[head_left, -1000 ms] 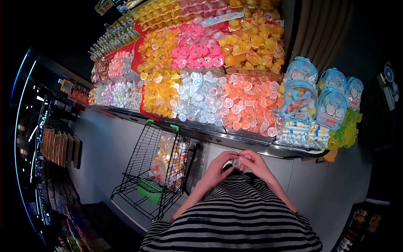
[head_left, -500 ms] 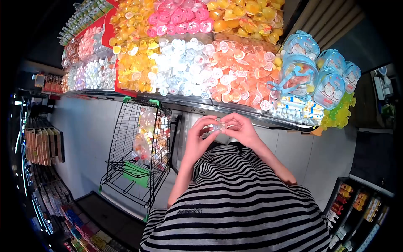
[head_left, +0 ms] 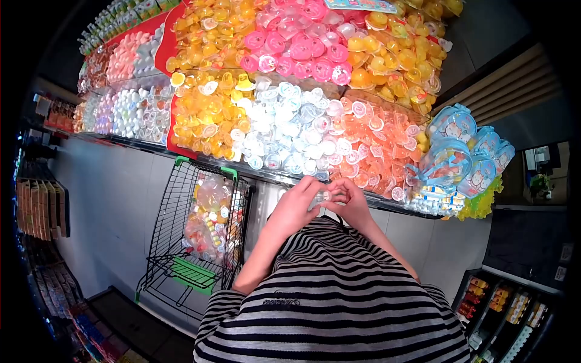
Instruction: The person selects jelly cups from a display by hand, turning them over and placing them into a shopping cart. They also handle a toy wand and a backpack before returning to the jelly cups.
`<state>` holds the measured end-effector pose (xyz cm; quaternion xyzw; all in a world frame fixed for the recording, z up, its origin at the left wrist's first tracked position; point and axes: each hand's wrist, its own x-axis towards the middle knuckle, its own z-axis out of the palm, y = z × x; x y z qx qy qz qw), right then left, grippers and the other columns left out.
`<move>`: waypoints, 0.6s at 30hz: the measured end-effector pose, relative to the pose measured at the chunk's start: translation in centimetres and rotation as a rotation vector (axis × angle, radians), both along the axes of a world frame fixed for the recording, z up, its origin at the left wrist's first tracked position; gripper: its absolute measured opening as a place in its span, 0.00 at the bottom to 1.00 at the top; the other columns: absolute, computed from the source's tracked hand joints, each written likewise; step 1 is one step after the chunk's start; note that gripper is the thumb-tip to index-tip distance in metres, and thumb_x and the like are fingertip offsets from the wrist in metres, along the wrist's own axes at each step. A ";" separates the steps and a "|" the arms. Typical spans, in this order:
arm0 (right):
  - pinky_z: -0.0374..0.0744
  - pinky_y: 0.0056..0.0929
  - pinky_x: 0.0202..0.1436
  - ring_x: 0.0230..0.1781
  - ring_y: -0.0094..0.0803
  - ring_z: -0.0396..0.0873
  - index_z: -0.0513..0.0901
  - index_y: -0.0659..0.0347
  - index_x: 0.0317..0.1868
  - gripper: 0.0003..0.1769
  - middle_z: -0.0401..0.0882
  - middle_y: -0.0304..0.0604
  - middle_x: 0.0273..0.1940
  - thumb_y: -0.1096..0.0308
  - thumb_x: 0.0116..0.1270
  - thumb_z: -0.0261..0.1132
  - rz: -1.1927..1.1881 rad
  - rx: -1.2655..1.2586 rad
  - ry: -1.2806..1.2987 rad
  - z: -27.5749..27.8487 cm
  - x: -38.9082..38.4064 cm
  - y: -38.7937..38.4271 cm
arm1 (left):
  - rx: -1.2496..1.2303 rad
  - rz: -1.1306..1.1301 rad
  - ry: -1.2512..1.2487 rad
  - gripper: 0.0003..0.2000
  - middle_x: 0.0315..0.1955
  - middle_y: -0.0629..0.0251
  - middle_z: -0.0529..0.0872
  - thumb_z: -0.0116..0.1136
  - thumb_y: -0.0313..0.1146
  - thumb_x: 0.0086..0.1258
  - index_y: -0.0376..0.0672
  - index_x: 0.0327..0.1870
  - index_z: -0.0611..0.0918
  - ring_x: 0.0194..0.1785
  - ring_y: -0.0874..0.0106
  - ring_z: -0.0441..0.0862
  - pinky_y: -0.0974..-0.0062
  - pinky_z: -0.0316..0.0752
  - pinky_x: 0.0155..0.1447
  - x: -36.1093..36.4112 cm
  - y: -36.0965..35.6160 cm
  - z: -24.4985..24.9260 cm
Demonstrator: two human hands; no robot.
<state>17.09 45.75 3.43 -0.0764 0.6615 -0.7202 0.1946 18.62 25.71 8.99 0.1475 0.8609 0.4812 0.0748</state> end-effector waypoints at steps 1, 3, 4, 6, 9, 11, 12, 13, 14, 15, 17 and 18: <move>0.83 0.19 0.48 0.46 0.19 0.82 0.76 0.62 0.50 0.20 0.80 0.36 0.45 0.82 0.60 0.73 -0.016 -0.026 -0.002 0.2 -0.6 -1.0 | -0.022 -0.007 -0.015 0.21 0.48 0.57 0.81 0.67 0.22 0.56 0.44 0.52 0.79 0.53 0.55 0.80 0.62 0.79 0.54 -0.7 -0.8 0.2; 0.83 0.19 0.49 0.45 0.18 0.82 0.77 0.63 0.52 0.19 0.81 0.36 0.49 0.84 0.63 0.70 -0.026 -0.033 0.006 1.2 -1.5 -2.5 | -0.048 0.049 0.016 0.20 0.46 0.59 0.82 0.68 0.22 0.53 0.44 0.49 0.80 0.54 0.53 0.79 0.60 0.76 0.59 -2.2 -2.5 0.0; 0.83 0.19 0.48 0.45 0.18 0.82 0.76 0.63 0.53 0.19 0.82 0.36 0.49 0.84 0.64 0.69 -0.048 -0.032 -0.004 1.7 -2.0 -3.2 | -0.072 0.064 0.073 0.19 0.45 0.59 0.83 0.68 0.22 0.53 0.43 0.48 0.80 0.54 0.53 0.79 0.60 0.75 0.60 -3.1 -3.6 -0.7; 0.82 0.20 0.48 0.43 0.18 0.82 0.77 0.64 0.52 0.15 0.83 0.37 0.50 0.85 0.67 0.66 -0.107 -0.053 -0.031 1.6 -2.8 -4.2 | -0.116 0.103 0.145 0.18 0.42 0.60 0.84 0.69 0.22 0.50 0.42 0.45 0.81 0.53 0.54 0.79 0.62 0.73 0.61 -5.4 -6.2 -1.7; 0.81 0.21 0.46 0.42 0.21 0.82 0.77 0.64 0.48 0.09 0.83 0.38 0.43 0.80 0.71 0.65 -0.269 -0.021 -0.032 0.1 -3.2 -5.4 | -0.041 0.242 0.120 0.18 0.40 0.61 0.86 0.73 0.25 0.51 0.42 0.45 0.82 0.50 0.60 0.80 0.65 0.74 0.58 -9.6 -10.2 -3.6; 0.81 0.21 0.46 0.41 0.21 0.81 0.77 0.65 0.48 0.07 0.83 0.39 0.42 0.79 0.72 0.63 -0.384 0.033 -0.038 0.0 -2.8 -5.8 | 0.020 0.329 0.025 0.18 0.39 0.63 0.87 0.74 0.25 0.54 0.40 0.47 0.81 0.42 0.69 0.82 0.72 0.76 0.49 -13.3 -12.3 -3.3; 0.81 0.21 0.46 0.40 0.21 0.81 0.77 0.65 0.48 0.06 0.82 0.39 0.41 0.78 0.72 0.62 -0.442 0.053 -0.037 0.1 -2.5 -6.1 | 0.054 0.346 0.043 0.18 0.39 0.63 0.87 0.73 0.26 0.56 0.39 0.47 0.81 0.42 0.69 0.83 0.73 0.76 0.49 -15.0 -13.1 -3.8; 0.81 0.20 0.46 0.40 0.21 0.81 0.77 0.65 0.48 0.06 0.82 0.39 0.40 0.79 0.72 0.60 -0.479 0.079 -0.048 0.2 -2.3 -6.2 | 0.082 0.359 0.074 0.17 0.39 0.63 0.88 0.73 0.26 0.58 0.39 0.48 0.81 0.42 0.70 0.83 0.73 0.76 0.48 -16.9 -14.1 -4.3; 0.80 0.20 0.46 0.39 0.20 0.80 0.77 0.65 0.48 0.07 0.82 0.39 0.40 0.80 0.72 0.59 -0.522 0.102 -0.058 0.5 -1.7 -6.1 | 0.153 0.324 0.046 0.17 0.39 0.62 0.88 0.71 0.25 0.60 0.38 0.50 0.80 0.44 0.71 0.84 0.73 0.77 0.49 -18.6 -14.7 -4.5; 0.80 0.19 0.45 0.38 0.20 0.80 0.76 0.65 0.48 0.07 0.82 0.39 0.39 0.80 0.72 0.57 -0.569 0.130 -0.069 0.5 -1.1 -6.1 | 0.113 0.321 0.082 0.17 0.40 0.62 0.87 0.71 0.25 0.60 0.38 0.50 0.80 0.44 0.70 0.84 0.73 0.77 0.49 -20.1 -15.2 -4.8; 0.79 0.18 0.44 0.36 0.19 0.78 0.76 0.65 0.49 0.10 0.82 0.39 0.39 0.83 0.70 0.55 -0.656 0.099 -0.063 -0.2 -0.3 -5.9 | 0.060 0.311 0.149 0.17 0.41 0.61 0.87 0.70 0.24 0.60 0.38 0.50 0.80 0.44 0.69 0.83 0.72 0.77 0.50 -22.7 -15.0 -5.6; 0.78 0.17 0.43 0.36 0.18 0.78 0.76 0.65 0.50 0.12 0.82 0.38 0.38 0.84 0.69 0.54 -0.695 0.089 -0.061 -0.5 0.1 -5.8 | -0.001 0.329 0.240 0.18 0.40 0.59 0.84 0.70 0.24 0.60 0.38 0.51 0.79 0.42 0.67 0.83 0.70 0.78 0.49 -23.7 -14.7 -6.1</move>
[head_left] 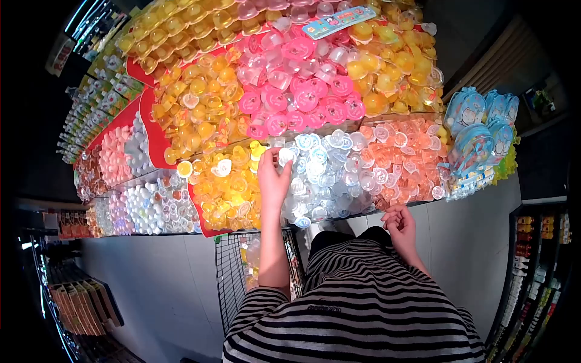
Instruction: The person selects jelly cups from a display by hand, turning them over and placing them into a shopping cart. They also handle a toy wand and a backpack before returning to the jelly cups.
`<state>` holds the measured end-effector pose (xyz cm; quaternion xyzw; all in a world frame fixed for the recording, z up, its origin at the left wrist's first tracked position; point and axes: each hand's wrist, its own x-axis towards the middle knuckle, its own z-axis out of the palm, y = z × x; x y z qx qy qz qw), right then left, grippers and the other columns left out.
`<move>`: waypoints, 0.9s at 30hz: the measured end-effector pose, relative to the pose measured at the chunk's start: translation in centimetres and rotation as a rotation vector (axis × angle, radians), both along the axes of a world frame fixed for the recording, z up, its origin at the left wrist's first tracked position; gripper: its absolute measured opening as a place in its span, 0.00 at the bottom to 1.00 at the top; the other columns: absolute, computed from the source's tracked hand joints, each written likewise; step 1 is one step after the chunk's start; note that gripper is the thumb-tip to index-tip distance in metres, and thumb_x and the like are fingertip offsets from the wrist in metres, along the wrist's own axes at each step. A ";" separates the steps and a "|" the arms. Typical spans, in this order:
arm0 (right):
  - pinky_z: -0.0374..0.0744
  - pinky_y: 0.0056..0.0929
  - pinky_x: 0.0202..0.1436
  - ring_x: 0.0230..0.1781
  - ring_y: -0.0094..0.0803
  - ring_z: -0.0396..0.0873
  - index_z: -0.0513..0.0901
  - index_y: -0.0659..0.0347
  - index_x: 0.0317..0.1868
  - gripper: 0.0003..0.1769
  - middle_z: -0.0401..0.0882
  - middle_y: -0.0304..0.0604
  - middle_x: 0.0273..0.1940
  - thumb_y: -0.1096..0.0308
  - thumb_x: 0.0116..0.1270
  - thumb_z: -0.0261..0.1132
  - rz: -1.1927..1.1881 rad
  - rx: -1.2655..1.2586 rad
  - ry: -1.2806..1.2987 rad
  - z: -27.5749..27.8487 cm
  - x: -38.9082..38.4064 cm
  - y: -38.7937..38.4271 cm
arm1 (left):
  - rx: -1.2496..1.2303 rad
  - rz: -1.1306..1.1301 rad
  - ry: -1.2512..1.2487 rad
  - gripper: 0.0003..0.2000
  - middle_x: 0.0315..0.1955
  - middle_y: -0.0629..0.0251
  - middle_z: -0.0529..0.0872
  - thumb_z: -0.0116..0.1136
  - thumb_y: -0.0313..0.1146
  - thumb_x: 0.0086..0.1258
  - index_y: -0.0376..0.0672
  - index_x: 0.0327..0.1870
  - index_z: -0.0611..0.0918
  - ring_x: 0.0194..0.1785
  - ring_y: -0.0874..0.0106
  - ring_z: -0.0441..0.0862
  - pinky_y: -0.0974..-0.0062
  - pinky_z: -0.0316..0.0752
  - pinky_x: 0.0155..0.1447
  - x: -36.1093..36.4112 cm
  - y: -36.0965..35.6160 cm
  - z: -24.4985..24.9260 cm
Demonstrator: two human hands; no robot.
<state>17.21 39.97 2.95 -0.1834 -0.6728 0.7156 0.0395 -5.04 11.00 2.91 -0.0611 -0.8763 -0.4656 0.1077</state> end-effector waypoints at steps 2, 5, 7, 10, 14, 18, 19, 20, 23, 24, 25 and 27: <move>0.77 0.16 0.42 0.34 0.17 0.77 0.76 0.65 0.51 0.13 0.82 0.38 0.38 0.84 0.69 0.54 -0.079 -0.017 0.001 -0.6 0.6 0.1 | -0.078 0.060 0.048 0.19 0.38 0.58 0.82 0.71 0.25 0.60 0.37 0.52 0.79 0.41 0.66 0.82 0.68 0.77 0.47 -0.3 1.1 0.5; 0.76 0.15 0.39 0.31 0.15 0.75 0.76 0.65 0.52 0.14 0.82 0.37 0.38 0.85 0.68 0.55 -0.162 0.012 0.001 -0.9 0.6 0.2 | -0.166 0.104 0.074 0.20 0.34 0.57 0.80 0.70 0.25 0.60 0.36 0.54 0.78 0.38 0.63 0.79 0.65 0.76 0.44 -1.0 1.5 -0.1; 0.75 0.15 0.38 0.31 0.15 0.74 0.76 0.64 0.52 0.14 0.82 0.36 0.37 0.85 0.68 0.55 -0.213 0.055 -0.027 -0.2 1.2 0.3 | -0.074 0.063 -0.063 0.21 0.34 0.55 0.78 0.69 0.25 0.62 0.35 0.55 0.77 0.40 0.58 0.79 0.62 0.76 0.47 -1.1 1.6 -0.7; 0.75 0.15 0.36 0.30 0.14 0.74 0.76 0.63 0.53 0.15 0.82 0.34 0.37 0.84 0.68 0.55 -0.231 0.153 -0.028 -1.7 2.3 2.0 | -0.046 0.029 -0.059 0.22 0.37 0.55 0.80 0.69 0.25 0.62 0.35 0.57 0.77 0.42 0.57 0.80 0.63 0.77 0.49 -0.8 1.5 -0.7; 0.73 0.16 0.31 0.26 0.14 0.74 0.81 0.64 0.48 0.08 0.81 0.33 0.28 0.76 0.73 0.58 -0.184 0.208 -0.131 -1.3 1.9 2.6 | -0.096 -0.019 0.027 0.21 0.44 0.51 0.84 0.66 0.26 0.64 0.35 0.58 0.77 0.48 0.56 0.83 0.62 0.77 0.54 0.7 0.3 0.0; 0.73 0.22 0.29 0.21 0.19 0.74 0.86 0.64 0.39 0.17 0.76 0.35 0.18 0.61 0.78 0.57 0.012 0.191 -0.242 -0.9 -0.7 3.3 | -0.104 -0.092 -0.003 0.18 0.46 0.50 0.84 0.66 0.26 0.65 0.34 0.56 0.78 0.51 0.54 0.83 0.62 0.77 0.56 3.7 -0.1 1.6; 0.74 0.25 0.29 0.21 0.21 0.74 0.86 0.64 0.37 0.19 0.75 0.36 0.17 0.58 0.78 0.56 0.072 0.247 -0.247 -0.3 -1.6 3.0 | -0.103 -0.113 -0.033 0.17 0.45 0.51 0.85 0.66 0.26 0.65 0.34 0.54 0.79 0.50 0.55 0.84 0.62 0.77 0.56 4.5 0.1 2.2; 0.74 0.27 0.30 0.20 0.24 0.74 0.85 0.64 0.36 0.21 0.75 0.37 0.16 0.56 0.79 0.56 0.132 0.303 -0.252 0.6 -2.5 2.6 | -0.103 -0.132 -0.064 0.15 0.43 0.51 0.85 0.65 0.26 0.65 0.33 0.52 0.80 0.49 0.55 0.84 0.63 0.77 0.55 5.5 0.5 2.7; 0.76 0.35 0.32 0.23 0.29 0.78 0.83 0.63 0.36 0.21 0.78 0.42 0.21 0.53 0.78 0.56 0.305 0.526 -0.112 -0.5 -3.1 3.5 | -0.029 -0.226 -0.092 0.09 0.39 0.53 0.86 0.64 0.24 0.65 0.33 0.45 0.82 0.44 0.58 0.85 0.66 0.78 0.53 7.3 2.1 2.3; 0.76 0.35 0.32 0.24 0.29 0.79 0.82 0.63 0.36 0.21 0.79 0.43 0.22 0.54 0.78 0.56 0.292 0.590 -0.043 -0.8 -3.2 3.6 | -0.025 -0.264 -0.087 0.07 0.37 0.55 0.86 0.64 0.23 0.66 0.34 0.43 0.83 0.42 0.60 0.85 0.67 0.79 0.51 7.7 2.9 2.3; 0.76 0.35 0.33 0.25 0.29 0.79 0.81 0.62 0.36 0.20 0.79 0.43 0.24 0.54 0.78 0.56 0.281 0.653 0.027 -1.0 -3.2 3.9 | -0.028 -0.285 -0.106 0.07 0.37 0.55 0.86 0.64 0.23 0.66 0.35 0.43 0.83 0.42 0.60 0.85 0.67 0.79 0.51 8.0 3.6 2.1; 0.77 0.29 0.35 0.28 0.24 0.79 0.80 0.62 0.41 0.12 0.80 0.40 0.28 0.61 0.76 0.60 0.298 0.496 -0.038 -1.1 -2.7 5.1 | -0.042 -0.333 -0.104 0.06 0.37 0.54 0.86 0.63 0.24 0.66 0.35 0.42 0.83 0.42 0.59 0.85 0.67 0.79 0.50 8.3 5.4 2.1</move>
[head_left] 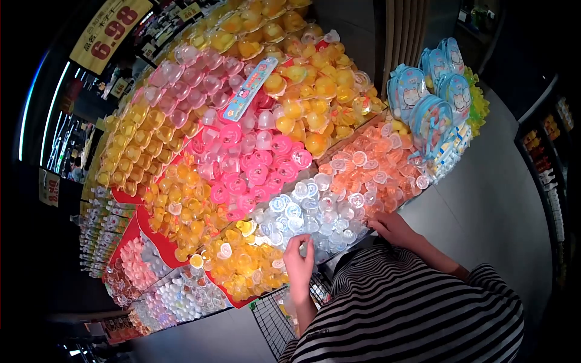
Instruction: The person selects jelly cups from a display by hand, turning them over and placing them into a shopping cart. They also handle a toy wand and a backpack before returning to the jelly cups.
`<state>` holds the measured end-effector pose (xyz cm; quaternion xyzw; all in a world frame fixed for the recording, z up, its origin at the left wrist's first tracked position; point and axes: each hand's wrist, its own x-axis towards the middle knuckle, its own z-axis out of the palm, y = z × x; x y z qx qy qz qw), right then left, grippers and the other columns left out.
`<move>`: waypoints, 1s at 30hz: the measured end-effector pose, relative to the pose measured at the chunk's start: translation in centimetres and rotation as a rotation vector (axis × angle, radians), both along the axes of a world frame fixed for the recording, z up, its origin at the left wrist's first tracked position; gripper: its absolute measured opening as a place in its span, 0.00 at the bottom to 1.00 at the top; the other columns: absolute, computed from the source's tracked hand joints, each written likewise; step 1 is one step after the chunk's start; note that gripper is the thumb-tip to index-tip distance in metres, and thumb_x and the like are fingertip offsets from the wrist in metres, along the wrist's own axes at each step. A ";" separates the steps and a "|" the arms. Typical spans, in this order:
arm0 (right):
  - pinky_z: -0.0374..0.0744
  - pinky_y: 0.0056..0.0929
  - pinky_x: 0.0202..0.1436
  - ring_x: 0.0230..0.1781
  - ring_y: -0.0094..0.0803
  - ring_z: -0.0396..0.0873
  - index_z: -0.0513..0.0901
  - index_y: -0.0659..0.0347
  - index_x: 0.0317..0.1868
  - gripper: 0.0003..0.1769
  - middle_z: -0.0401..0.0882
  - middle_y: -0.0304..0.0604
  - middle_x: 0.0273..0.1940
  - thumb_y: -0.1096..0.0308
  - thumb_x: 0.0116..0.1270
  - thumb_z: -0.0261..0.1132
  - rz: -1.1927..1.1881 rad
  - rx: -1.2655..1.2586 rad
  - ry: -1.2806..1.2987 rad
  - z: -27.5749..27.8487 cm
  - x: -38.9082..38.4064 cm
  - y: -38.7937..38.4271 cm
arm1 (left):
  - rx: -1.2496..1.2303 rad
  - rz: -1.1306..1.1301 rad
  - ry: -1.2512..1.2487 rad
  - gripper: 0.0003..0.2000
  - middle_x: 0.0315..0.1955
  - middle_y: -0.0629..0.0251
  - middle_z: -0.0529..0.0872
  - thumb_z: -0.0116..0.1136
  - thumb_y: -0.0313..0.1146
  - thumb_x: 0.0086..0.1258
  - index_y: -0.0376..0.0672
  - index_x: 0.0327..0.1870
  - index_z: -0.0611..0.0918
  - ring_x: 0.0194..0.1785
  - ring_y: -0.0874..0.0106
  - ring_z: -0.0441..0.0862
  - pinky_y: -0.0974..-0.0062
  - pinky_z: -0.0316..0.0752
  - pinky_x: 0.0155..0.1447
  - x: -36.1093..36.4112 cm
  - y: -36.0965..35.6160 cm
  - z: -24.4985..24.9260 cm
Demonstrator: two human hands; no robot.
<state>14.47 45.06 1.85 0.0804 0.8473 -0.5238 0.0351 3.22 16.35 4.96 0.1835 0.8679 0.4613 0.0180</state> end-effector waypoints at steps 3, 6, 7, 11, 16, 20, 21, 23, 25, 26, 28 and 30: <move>0.78 0.20 0.38 0.32 0.18 0.78 0.77 0.64 0.49 0.08 0.80 0.34 0.31 0.71 0.74 0.63 -0.019 -0.431 -0.152 0.3 0.3 1.5 | -0.044 0.000 0.032 0.06 0.37 0.54 0.86 0.63 0.24 0.67 0.36 0.42 0.83 0.42 0.57 0.86 0.66 0.79 0.48 -0.6 2.8 1.2; 0.78 0.19 0.39 0.35 0.18 0.79 0.78 0.65 0.52 0.10 0.83 0.36 0.36 0.71 0.74 0.63 0.129 -0.664 -0.106 1.0 -0.2 2.6 | -0.032 0.004 0.086 0.04 0.37 0.54 0.86 0.62 0.23 0.67 0.35 0.41 0.83 0.41 0.56 0.86 0.65 0.79 0.48 -1.6 5.0 1.0; 0.77 0.18 0.39 0.35 0.17 0.78 0.78 0.64 0.51 0.09 0.82 0.36 0.36 0.71 0.74 0.63 0.149 -0.676 -0.132 0.4 -0.5 2.8 | -0.048 -0.008 0.099 0.04 0.37 0.55 0.87 0.62 0.23 0.67 0.35 0.40 0.83 0.41 0.59 0.86 0.67 0.79 0.48 -1.8 5.8 1.5; 0.75 0.19 0.40 0.33 0.16 0.76 0.78 0.64 0.52 0.10 0.80 0.33 0.34 0.73 0.72 0.64 0.228 -0.376 -0.090 -2.6 -1.4 3.0 | -0.095 -0.186 0.138 0.05 0.37 0.56 0.87 0.63 0.24 0.67 0.36 0.41 0.83 0.41 0.60 0.86 0.69 0.79 0.48 -0.4 9.1 0.7; 0.76 0.22 0.39 0.32 0.19 0.75 0.74 0.63 0.57 0.16 0.78 0.35 0.33 0.71 0.72 0.65 0.249 -0.557 -0.048 -4.6 -1.3 4.1 | -0.102 -0.263 -0.013 0.05 0.37 0.56 0.88 0.64 0.24 0.67 0.36 0.41 0.84 0.41 0.59 0.87 0.69 0.80 0.47 3.0 12.1 -0.9; 0.76 0.22 0.40 0.34 0.20 0.76 0.70 0.62 0.63 0.21 0.77 0.36 0.35 0.75 0.72 0.63 0.156 -0.509 -0.003 -5.9 -1.8 6.3 | -0.130 -0.118 -0.090 0.04 0.38 0.57 0.88 0.61 0.25 0.70 0.36 0.42 0.84 0.42 0.59 0.87 0.69 0.80 0.48 5.2 12.5 -1.3; 0.75 0.21 0.39 0.34 0.19 0.75 0.70 0.62 0.63 0.20 0.77 0.34 0.35 0.75 0.73 0.63 0.129 -0.537 -0.032 -5.7 -2.0 7.1 | -0.142 -0.094 -0.104 0.05 0.38 0.57 0.88 0.60 0.25 0.71 0.35 0.42 0.84 0.43 0.59 0.87 0.69 0.80 0.48 5.7 12.6 -0.9; 0.71 0.17 0.36 0.34 0.15 0.73 0.71 0.63 0.61 0.18 0.75 0.31 0.35 0.76 0.74 0.61 0.134 -0.580 -0.048 -5.8 -2.7 9.0 | -0.176 -0.082 -0.131 0.06 0.39 0.57 0.88 0.56 0.26 0.74 0.36 0.43 0.84 0.44 0.59 0.87 0.68 0.80 0.50 5.7 12.8 0.8; 0.73 0.16 0.43 0.37 0.15 0.74 0.73 0.64 0.60 0.15 0.76 0.30 0.36 0.78 0.76 0.59 0.182 -0.630 -0.107 -6.8 -3.1 11.0 | -0.209 -0.063 -0.159 0.07 0.39 0.56 0.88 0.54 0.26 0.75 0.37 0.47 0.84 0.44 0.59 0.88 0.68 0.80 0.50 5.2 12.9 1.7; 0.70 0.17 0.36 0.32 0.14 0.71 0.78 0.64 0.53 0.08 0.76 0.31 0.33 0.75 0.76 0.60 0.143 -0.599 -0.100 -6.7 -3.3 11.5 | -0.204 -0.036 -0.166 0.07 0.39 0.56 0.88 0.53 0.26 0.76 0.37 0.47 0.84 0.44 0.59 0.88 0.68 0.80 0.50 4.7 12.9 2.3; 0.73 0.19 0.37 0.31 0.17 0.72 0.83 0.66 0.48 0.12 0.77 0.32 0.32 0.67 0.80 0.55 0.198 -0.587 -0.129 -5.3 -3.6 13.0 | -0.265 0.020 -0.116 0.09 0.39 0.54 0.88 0.52 0.28 0.78 0.36 0.48 0.83 0.44 0.59 0.88 0.68 0.80 0.51 3.0 12.7 3.9; 0.74 0.21 0.38 0.29 0.21 0.74 0.84 0.69 0.46 0.25 0.81 0.37 0.31 0.58 0.85 0.45 0.164 -0.668 -0.191 -5.4 -3.2 13.8 | -0.260 0.066 -0.023 0.09 0.39 0.54 0.88 0.52 0.28 0.77 0.36 0.48 0.84 0.44 0.58 0.88 0.67 0.80 0.51 1.3 12.1 5.3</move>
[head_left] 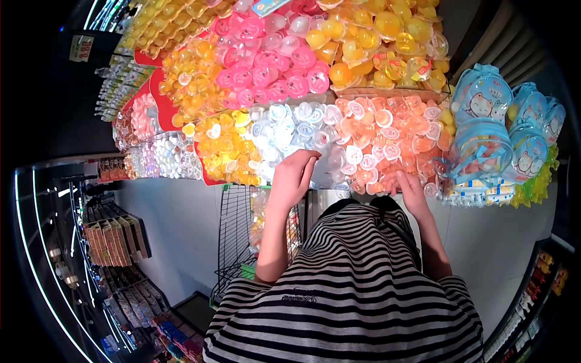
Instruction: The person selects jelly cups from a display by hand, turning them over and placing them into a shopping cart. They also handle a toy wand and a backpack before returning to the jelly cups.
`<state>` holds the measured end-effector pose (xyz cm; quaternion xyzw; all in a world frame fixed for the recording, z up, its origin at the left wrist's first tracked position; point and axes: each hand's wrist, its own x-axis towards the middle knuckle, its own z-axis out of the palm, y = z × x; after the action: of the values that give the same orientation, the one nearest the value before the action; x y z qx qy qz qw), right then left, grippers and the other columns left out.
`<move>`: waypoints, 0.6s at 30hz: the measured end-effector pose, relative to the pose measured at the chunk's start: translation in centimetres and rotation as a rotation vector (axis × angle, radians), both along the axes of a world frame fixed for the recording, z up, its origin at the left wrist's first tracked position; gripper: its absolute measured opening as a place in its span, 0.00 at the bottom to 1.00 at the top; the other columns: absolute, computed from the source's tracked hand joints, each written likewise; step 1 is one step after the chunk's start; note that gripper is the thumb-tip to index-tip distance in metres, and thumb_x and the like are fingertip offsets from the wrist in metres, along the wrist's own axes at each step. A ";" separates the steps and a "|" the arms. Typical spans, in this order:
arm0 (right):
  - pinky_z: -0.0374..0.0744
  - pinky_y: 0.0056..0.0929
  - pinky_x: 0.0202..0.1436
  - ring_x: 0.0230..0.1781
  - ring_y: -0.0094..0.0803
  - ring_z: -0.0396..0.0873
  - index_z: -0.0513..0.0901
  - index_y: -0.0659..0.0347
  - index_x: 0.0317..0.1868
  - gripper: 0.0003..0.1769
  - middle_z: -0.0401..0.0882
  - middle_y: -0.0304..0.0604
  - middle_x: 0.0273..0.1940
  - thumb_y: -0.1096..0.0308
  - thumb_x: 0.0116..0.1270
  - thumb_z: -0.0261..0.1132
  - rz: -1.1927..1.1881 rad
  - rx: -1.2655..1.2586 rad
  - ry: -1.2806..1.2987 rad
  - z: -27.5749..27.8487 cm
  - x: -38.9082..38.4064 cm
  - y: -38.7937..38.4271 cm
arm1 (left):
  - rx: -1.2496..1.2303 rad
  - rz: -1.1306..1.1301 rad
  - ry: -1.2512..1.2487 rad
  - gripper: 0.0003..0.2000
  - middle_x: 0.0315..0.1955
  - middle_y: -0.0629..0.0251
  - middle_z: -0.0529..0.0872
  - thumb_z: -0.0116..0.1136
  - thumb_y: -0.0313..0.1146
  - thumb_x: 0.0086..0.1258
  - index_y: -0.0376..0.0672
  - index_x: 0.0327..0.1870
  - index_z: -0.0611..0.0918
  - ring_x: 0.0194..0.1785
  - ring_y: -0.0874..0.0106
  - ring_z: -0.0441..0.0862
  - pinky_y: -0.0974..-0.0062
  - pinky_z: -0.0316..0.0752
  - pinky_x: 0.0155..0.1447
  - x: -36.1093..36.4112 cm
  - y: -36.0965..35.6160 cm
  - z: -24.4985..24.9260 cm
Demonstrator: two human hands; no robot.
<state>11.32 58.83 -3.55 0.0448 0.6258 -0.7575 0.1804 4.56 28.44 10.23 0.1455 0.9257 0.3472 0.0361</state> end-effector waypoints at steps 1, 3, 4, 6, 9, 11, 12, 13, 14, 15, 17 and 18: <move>0.74 0.22 0.37 0.28 0.22 0.74 0.84 0.69 0.46 0.27 0.82 0.38 0.31 0.57 0.85 0.43 0.004 -0.034 0.019 -0.4 0.1 0.3 | -0.011 0.004 0.032 0.08 0.40 0.54 0.87 0.52 0.27 0.77 0.35 0.46 0.84 0.45 0.58 0.87 0.67 0.79 0.51 -0.9 -0.2 1.1; 0.74 0.22 0.37 0.28 0.22 0.74 0.84 0.70 0.46 0.29 0.83 0.39 0.31 0.56 0.85 0.41 0.001 -0.048 0.052 0.2 0.4 0.5 | -0.030 -0.028 0.132 0.07 0.39 0.54 0.86 0.56 0.28 0.74 0.36 0.44 0.84 0.44 0.56 0.85 0.65 0.78 0.51 -3.0 -1.5 2.6; 0.74 0.22 0.37 0.28 0.22 0.74 0.84 0.70 0.46 0.29 0.83 0.40 0.32 0.56 0.85 0.40 -0.006 -0.030 0.068 0.9 0.4 0.5 | -0.028 -0.039 0.199 0.07 0.38 0.55 0.86 0.57 0.30 0.74 0.37 0.43 0.84 0.43 0.54 0.85 0.64 0.79 0.49 -4.3 -2.2 3.3; 0.74 0.22 0.35 0.27 0.21 0.73 0.83 0.69 0.47 0.26 0.82 0.39 0.31 0.58 0.85 0.44 -0.059 -0.001 0.058 1.8 0.2 0.4 | -0.009 -0.009 0.325 0.06 0.38 0.54 0.85 0.60 0.29 0.72 0.36 0.43 0.83 0.44 0.56 0.85 0.65 0.79 0.48 -7.6 -4.3 4.2; 0.73 0.20 0.33 0.26 0.19 0.72 0.83 0.68 0.48 0.21 0.80 0.36 0.30 0.60 0.84 0.48 -0.148 0.073 0.098 1.7 0.5 0.8 | 0.121 0.153 0.418 0.06 0.42 0.56 0.85 0.59 0.23 0.72 0.35 0.47 0.83 0.44 0.65 0.86 0.72 0.80 0.52 -13.5 -7.7 5.7; 0.73 0.19 0.34 0.27 0.18 0.73 0.82 0.67 0.48 0.20 0.80 0.35 0.30 0.60 0.83 0.49 -0.210 0.090 0.106 2.6 0.8 1.0 | 0.467 0.252 0.340 0.10 0.46 0.63 0.86 0.59 0.23 0.73 0.36 0.53 0.82 0.52 0.74 0.84 0.76 0.80 0.55 -19.2 -11.6 4.4; 0.73 0.19 0.34 0.27 0.18 0.73 0.82 0.66 0.48 0.20 0.80 0.35 0.30 0.60 0.83 0.49 -0.247 0.115 0.103 3.5 1.2 1.1 | 0.565 0.262 0.397 0.10 0.45 0.59 0.86 0.57 0.21 0.72 0.38 0.52 0.82 0.49 0.70 0.86 0.75 0.80 0.54 -21.6 -12.6 4.5; 0.73 0.19 0.34 0.28 0.19 0.74 0.82 0.66 0.48 0.19 0.80 0.35 0.31 0.60 0.83 0.50 -0.292 0.108 0.089 4.0 1.5 1.0 | 0.387 0.253 0.489 0.12 0.48 0.58 0.85 0.59 0.20 0.68 0.39 0.52 0.82 0.51 0.66 0.85 0.73 0.80 0.56 -23.0 -12.9 5.2; 0.74 0.19 0.35 0.28 0.19 0.74 0.82 0.66 0.47 0.19 0.80 0.35 0.31 0.60 0.83 0.50 -0.338 0.100 0.073 4.4 1.7 0.9 | 0.205 0.247 0.576 0.14 0.51 0.56 0.84 0.60 0.19 0.65 0.40 0.52 0.82 0.53 0.63 0.84 0.70 0.80 0.59 -24.2 -13.3 5.8; 0.74 0.20 0.35 0.29 0.20 0.75 0.82 0.66 0.47 0.19 0.80 0.36 0.31 0.60 0.83 0.50 -0.341 0.121 0.094 4.6 2.0 0.9 | 0.042 0.181 0.612 0.17 0.52 0.56 0.83 0.61 0.18 0.62 0.41 0.52 0.82 0.55 0.60 0.82 0.68 0.79 0.60 -25.4 -14.0 5.5; 0.75 0.21 0.35 0.29 0.21 0.76 0.82 0.67 0.47 0.18 0.80 0.37 0.32 0.60 0.83 0.51 -0.344 0.168 0.136 5.1 2.3 1.1 | -0.287 0.060 0.669 0.22 0.55 0.55 0.82 0.63 0.17 0.55 0.42 0.54 0.82 0.59 0.55 0.78 0.64 0.78 0.63 -27.4 -15.5 3.8; 0.75 0.22 0.36 0.29 0.21 0.76 0.81 0.67 0.48 0.18 0.80 0.37 0.32 0.61 0.82 0.51 -0.368 0.189 0.144 5.1 2.5 1.1 | -0.313 0.084 0.650 0.24 0.55 0.56 0.81 0.64 0.17 0.53 0.43 0.54 0.82 0.61 0.54 0.77 0.63 0.77 0.64 -27.3 -15.5 3.9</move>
<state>13.87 59.89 1.54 0.1210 0.6865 -0.7169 -0.0110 -22.77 12.90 14.17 0.2027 0.9360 0.1379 -0.2527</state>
